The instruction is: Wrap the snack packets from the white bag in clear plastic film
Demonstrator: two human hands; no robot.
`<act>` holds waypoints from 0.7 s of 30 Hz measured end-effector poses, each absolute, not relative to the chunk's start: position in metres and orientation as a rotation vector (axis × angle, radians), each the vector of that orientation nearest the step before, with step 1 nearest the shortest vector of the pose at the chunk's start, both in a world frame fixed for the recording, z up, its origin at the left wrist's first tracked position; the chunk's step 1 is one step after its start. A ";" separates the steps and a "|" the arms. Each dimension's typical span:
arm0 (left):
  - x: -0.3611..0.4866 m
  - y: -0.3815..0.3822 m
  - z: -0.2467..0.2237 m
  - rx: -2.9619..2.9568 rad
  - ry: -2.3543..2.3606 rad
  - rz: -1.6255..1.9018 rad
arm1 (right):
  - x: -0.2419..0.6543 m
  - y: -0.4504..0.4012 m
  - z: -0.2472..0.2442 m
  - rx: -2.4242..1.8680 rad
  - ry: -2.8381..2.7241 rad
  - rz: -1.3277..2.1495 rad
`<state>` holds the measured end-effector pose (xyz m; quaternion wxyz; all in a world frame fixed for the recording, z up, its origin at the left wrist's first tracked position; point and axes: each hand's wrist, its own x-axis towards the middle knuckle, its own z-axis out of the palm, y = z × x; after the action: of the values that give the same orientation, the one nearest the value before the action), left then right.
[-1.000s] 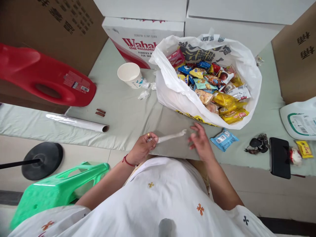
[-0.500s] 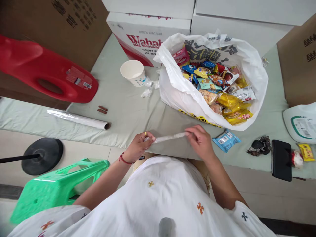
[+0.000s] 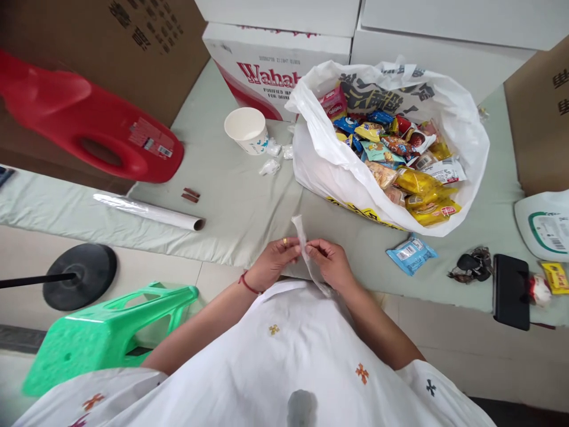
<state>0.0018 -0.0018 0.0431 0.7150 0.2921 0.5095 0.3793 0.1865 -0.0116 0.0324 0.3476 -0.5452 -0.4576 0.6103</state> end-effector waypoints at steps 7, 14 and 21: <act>0.022 -0.001 0.038 0.613 1.188 0.926 | 0.190 -0.012 0.043 -1.516 -1.457 1.266; 0.017 -0.003 0.039 0.383 0.965 0.835 | 0.193 -0.015 0.042 -1.432 -1.330 1.446; 0.025 -0.007 0.039 0.273 0.846 0.828 | 0.193 -0.014 0.045 -1.373 -0.714 1.849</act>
<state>0.0248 -0.0066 0.0389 0.8212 0.1281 0.3973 0.3891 0.1925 -0.0142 0.0450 0.3574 -0.5318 -0.2765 0.7162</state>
